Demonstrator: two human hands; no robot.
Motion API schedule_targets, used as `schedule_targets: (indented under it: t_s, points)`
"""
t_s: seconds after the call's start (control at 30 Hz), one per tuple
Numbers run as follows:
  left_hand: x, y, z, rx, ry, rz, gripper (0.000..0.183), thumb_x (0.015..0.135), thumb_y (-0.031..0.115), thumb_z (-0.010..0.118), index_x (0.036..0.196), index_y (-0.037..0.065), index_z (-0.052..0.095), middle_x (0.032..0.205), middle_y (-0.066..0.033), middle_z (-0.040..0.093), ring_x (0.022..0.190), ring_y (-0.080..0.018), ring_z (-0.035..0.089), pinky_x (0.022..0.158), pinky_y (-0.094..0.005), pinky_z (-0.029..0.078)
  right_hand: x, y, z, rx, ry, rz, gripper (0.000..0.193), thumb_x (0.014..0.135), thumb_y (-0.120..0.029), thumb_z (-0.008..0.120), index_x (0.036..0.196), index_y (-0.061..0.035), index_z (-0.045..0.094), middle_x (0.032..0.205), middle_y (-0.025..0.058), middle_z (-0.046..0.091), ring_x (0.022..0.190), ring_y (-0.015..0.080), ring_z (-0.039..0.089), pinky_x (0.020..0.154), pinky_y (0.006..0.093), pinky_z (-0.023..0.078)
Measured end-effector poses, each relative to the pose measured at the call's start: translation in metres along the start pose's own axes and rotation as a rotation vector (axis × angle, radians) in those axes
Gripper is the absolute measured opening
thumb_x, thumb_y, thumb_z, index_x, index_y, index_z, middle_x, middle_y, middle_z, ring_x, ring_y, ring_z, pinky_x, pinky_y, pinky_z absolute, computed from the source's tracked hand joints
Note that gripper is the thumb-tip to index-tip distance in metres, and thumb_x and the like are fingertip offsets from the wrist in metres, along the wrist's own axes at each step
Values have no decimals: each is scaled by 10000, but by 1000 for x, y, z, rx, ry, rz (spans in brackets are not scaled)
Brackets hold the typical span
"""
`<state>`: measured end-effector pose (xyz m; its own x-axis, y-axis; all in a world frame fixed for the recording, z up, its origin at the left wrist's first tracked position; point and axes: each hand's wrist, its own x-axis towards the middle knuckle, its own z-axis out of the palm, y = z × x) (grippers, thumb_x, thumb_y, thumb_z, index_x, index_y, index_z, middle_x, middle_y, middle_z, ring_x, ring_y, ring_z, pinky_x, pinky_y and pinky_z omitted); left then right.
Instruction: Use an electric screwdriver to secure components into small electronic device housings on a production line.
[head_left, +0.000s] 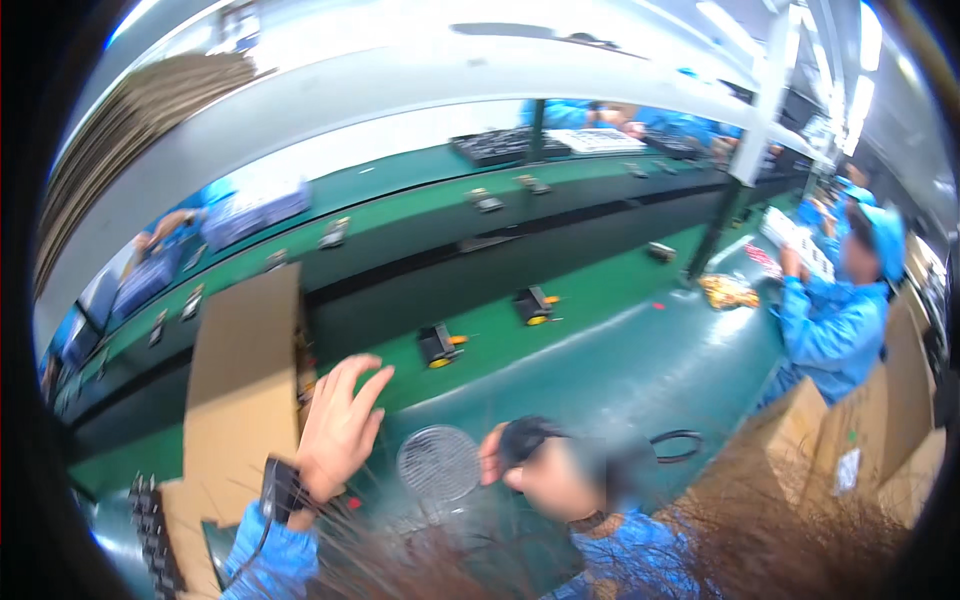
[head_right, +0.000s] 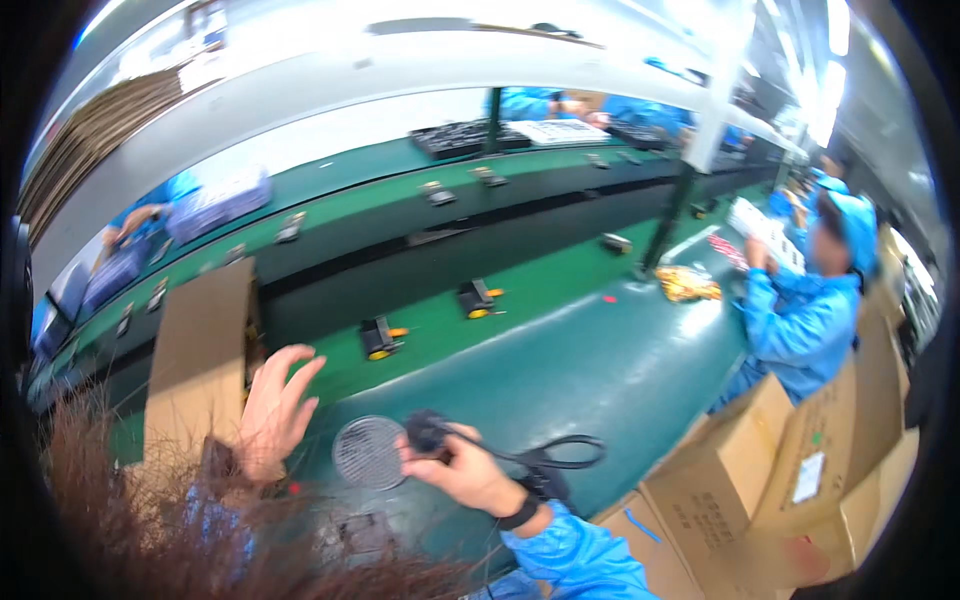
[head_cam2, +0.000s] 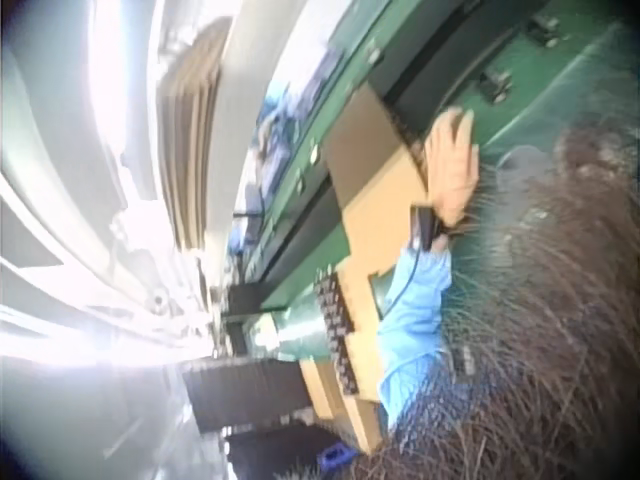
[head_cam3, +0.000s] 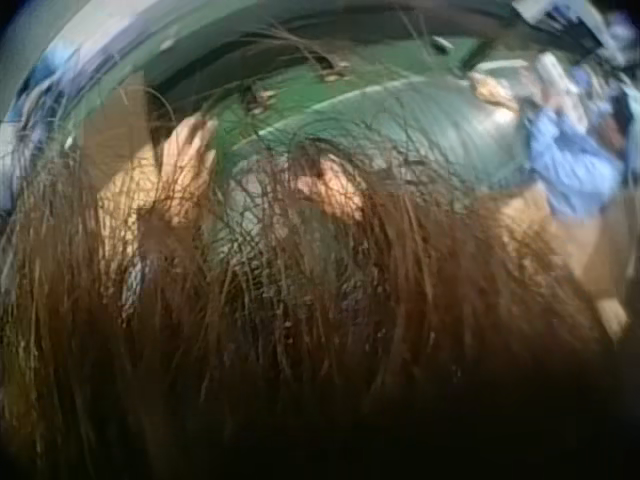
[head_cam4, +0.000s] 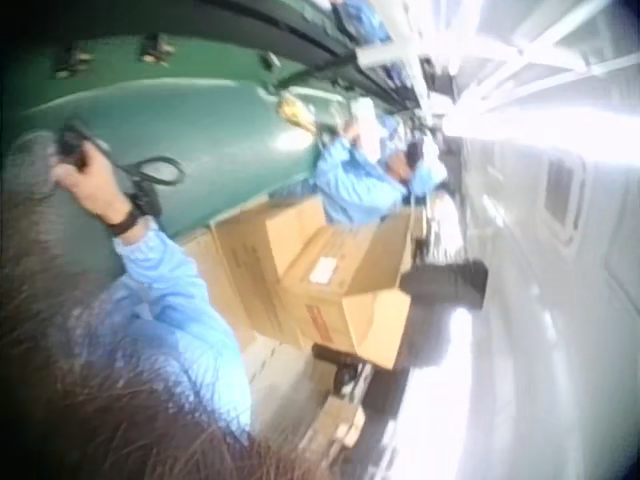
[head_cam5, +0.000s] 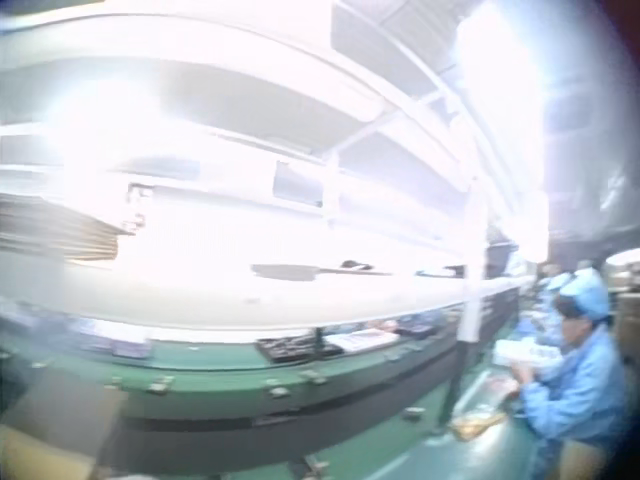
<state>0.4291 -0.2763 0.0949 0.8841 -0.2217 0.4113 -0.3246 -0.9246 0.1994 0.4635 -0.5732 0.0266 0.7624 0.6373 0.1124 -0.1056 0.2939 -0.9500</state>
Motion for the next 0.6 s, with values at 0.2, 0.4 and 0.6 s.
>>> schedule_targets:
  t_s: [0.2,0.4,0.6]
  points:
    - [99,-40,84,144,-215,318,708,740,-38,655,1416,155,571,1452,-76,538,1402,-317,466,1040,-483,464,8,12,7,72,-40,-50,419,953,-228,760,1257,-5,579,1118,66,629,921,141,634,814,316,567]
    - [81,-48,61,132,-360,158,596,739,100,746,1323,96,631,1268,-87,639,1152,-334,583,990,-436,515,12,5,5,25,16,-5,242,1021,-157,632,1187,14,592,920,35,634,779,121,626,754,294,541]
    - [2,14,13,-171,-43,-167,578,744,257,842,1253,49,662,1163,-139,588,1111,-355,564,974,-428,501,15,-6,-3,-6,195,-87,365,1043,-331,582,1149,19,586,905,84,657,784,174,668,731,333,564]
